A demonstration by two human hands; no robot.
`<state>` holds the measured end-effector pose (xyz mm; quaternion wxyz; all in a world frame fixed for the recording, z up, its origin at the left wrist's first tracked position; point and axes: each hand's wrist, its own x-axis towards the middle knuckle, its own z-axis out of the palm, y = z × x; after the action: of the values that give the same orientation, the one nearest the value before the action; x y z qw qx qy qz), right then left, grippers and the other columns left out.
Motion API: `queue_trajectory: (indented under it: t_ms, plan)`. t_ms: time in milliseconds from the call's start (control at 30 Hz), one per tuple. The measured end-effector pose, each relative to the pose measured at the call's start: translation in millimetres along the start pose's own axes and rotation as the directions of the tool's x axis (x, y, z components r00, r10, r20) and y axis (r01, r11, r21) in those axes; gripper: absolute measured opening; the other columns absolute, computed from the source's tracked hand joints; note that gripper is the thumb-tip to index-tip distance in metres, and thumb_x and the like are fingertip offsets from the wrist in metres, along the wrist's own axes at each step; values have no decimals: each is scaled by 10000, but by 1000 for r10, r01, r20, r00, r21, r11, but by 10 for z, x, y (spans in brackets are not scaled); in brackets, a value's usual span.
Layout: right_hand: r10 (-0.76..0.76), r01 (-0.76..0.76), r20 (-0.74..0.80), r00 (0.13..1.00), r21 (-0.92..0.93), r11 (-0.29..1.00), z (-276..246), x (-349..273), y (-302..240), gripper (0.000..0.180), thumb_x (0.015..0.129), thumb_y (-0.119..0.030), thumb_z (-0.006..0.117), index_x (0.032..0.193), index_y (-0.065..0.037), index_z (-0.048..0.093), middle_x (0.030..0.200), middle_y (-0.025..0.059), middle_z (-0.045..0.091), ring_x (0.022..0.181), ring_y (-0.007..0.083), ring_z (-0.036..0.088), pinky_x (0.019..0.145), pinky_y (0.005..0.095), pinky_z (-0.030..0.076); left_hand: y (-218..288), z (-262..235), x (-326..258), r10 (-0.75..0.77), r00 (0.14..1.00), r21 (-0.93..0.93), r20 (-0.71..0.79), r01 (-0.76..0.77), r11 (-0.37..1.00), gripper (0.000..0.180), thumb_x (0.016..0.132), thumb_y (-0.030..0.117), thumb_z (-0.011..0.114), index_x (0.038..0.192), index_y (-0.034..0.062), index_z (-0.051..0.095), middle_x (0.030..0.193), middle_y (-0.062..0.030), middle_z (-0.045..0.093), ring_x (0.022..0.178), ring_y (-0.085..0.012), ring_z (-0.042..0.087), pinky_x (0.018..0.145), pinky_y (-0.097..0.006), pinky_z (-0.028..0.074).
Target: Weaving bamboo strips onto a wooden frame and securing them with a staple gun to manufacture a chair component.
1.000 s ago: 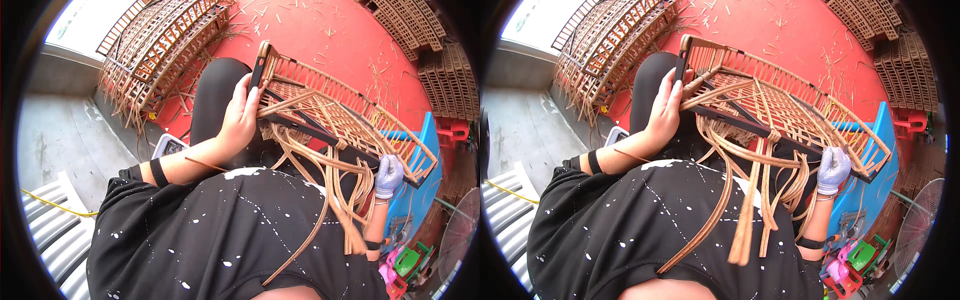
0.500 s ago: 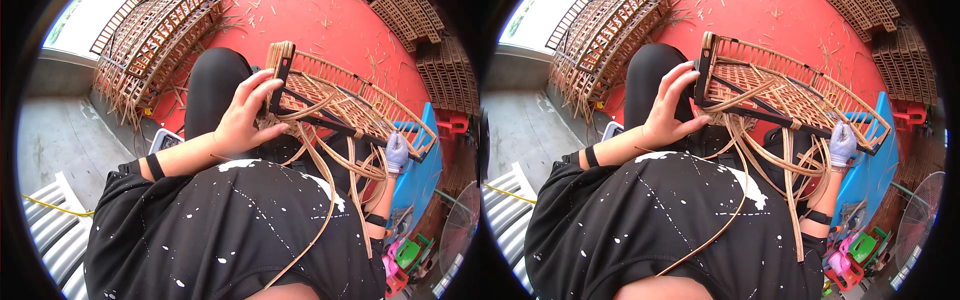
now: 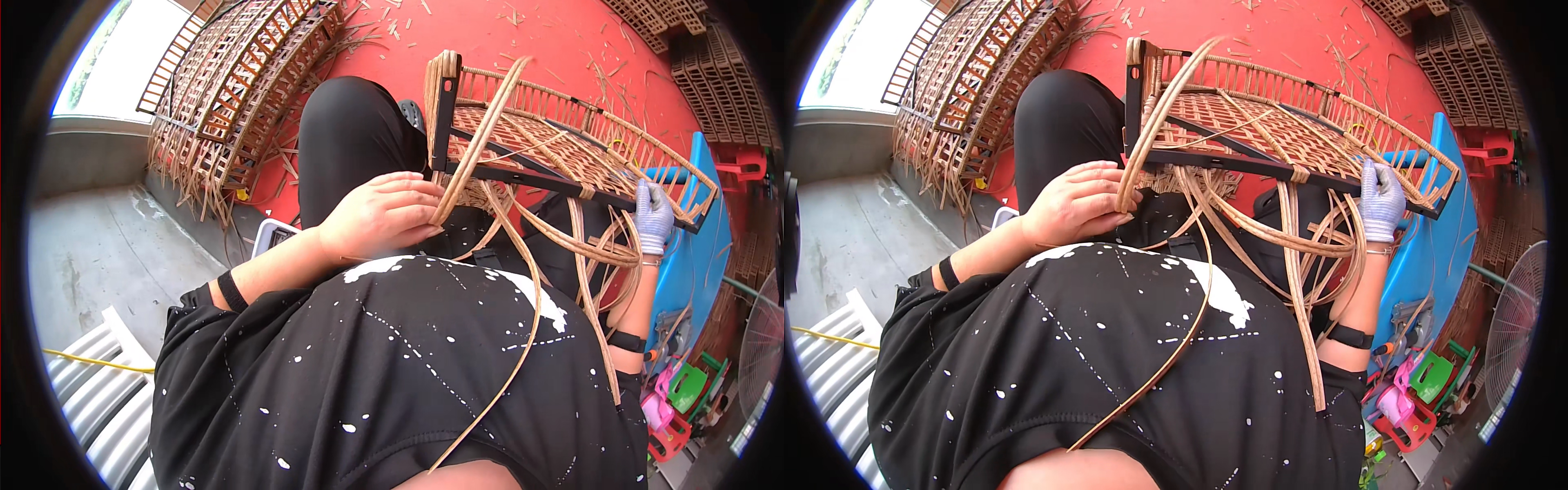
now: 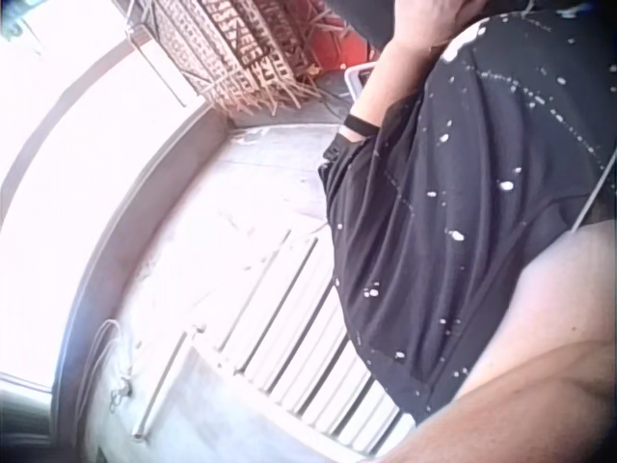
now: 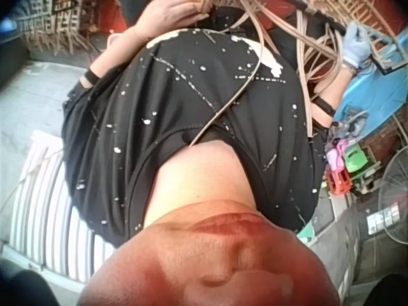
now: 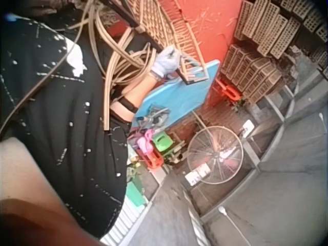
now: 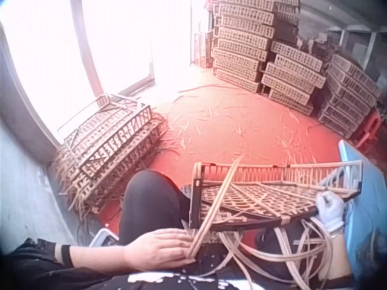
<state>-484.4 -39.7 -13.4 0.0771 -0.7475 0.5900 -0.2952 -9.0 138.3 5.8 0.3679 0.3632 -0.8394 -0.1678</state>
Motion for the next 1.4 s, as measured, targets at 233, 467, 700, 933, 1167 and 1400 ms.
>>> queue_trajectory:
  t_ms: [233,467,700,933,1167,1400]
  plan:
    - [-235,234,-18,972,162,959,-148,141,-1342,119,931,-108,694,997,-10,685,907,83,673,873,173,650,828,299,512,47,9,140,-444,891,-560,-94,321,763,197,1049,119,502,1006,-23,630,926,-118,670,883,-213,675,824,-331,534]
    - [-538,446,268,799,336,830,168,124,-2360,284,803,-171,793,1018,-23,678,978,143,676,936,308,671,851,379,522,74,-45,186,-610,791,-954,45,216,209,281,1096,193,428,881,39,525,793,-34,553,746,-147,570,749,-314,494]
    - [-649,607,210,731,234,759,749,-59,-2461,366,743,-325,828,997,-92,707,985,122,660,923,329,651,849,431,519,61,-62,293,-637,769,-985,56,147,91,299,1086,205,432,822,74,479,722,-7,447,651,-138,472,656,-294,415]
    - [-671,656,94,735,152,740,907,-70,-2410,404,754,-445,792,951,-102,711,890,100,642,869,310,644,799,424,513,222,-72,425,-670,725,-978,156,209,-1,288,1070,204,430,804,96,433,688,19,376,617,-109,358,620,-276,327]
    - [-653,640,134,745,132,757,893,-66,-2394,365,765,-437,789,917,-114,713,929,113,656,888,334,642,812,448,502,271,-132,536,-649,732,-969,208,245,-35,281,1075,213,441,824,89,459,688,26,420,621,-87,373,610,-275,336]
    - [-677,670,57,733,105,735,906,-92,-2435,368,730,-419,826,929,-127,725,889,106,651,844,320,647,775,439,509,358,-166,364,-315,860,-809,402,495,318,377,1088,301,465,933,12,653,812,-13,611,787,-96,568,763,-280,473]
